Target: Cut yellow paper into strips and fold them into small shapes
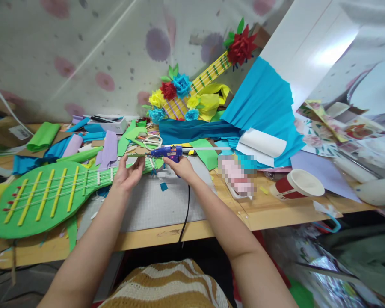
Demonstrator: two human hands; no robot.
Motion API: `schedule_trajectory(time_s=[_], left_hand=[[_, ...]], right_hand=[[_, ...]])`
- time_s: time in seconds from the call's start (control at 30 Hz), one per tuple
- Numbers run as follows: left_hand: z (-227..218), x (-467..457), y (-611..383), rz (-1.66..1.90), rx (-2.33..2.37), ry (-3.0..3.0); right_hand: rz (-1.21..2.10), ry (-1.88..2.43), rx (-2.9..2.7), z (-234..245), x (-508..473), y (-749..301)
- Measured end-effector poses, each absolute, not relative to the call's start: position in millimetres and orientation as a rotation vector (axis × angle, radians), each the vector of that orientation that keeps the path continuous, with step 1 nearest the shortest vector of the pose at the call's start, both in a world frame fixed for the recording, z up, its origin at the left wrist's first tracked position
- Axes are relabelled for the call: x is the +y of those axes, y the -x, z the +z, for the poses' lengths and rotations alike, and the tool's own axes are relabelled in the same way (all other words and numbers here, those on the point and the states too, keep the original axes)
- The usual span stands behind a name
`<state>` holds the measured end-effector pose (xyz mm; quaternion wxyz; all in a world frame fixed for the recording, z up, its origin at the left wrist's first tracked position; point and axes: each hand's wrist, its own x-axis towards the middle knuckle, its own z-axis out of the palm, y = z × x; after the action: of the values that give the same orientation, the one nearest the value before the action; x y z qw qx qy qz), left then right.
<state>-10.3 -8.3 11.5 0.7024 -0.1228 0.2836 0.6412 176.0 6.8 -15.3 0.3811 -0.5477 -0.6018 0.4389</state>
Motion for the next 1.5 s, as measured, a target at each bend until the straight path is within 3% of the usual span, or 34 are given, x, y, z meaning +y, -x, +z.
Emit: schedule_trajectory(time_s=[0.43,0.63,1.1,1.3,1.5], left_hand=[[9.1,-7.0,11.3,1.454,0.667,0.229],[-1.1,0.1,14.6,1.624,0.890,-0.338],[16.6,14.1,31.9,1.058,1.058,-0.972],[9.2,26.0,34.0,1.139,1.098,-1.274],[7.7,27.8,35.6,1.171,1.179,-1.330]], right_hand=[[1.102,1.407,-1.518,-14.8,6.3,-175.5],[1.141,1.357,-1.466,-9.9,9.3,-183.6],[1.100,1.432,-1.556,12.0,13.1,-225.2],[0.921,1.732,-1.815,23.9,24.6,-243.8],[0.807,1.704,-2.106,45.6,43.0,-239.1]])
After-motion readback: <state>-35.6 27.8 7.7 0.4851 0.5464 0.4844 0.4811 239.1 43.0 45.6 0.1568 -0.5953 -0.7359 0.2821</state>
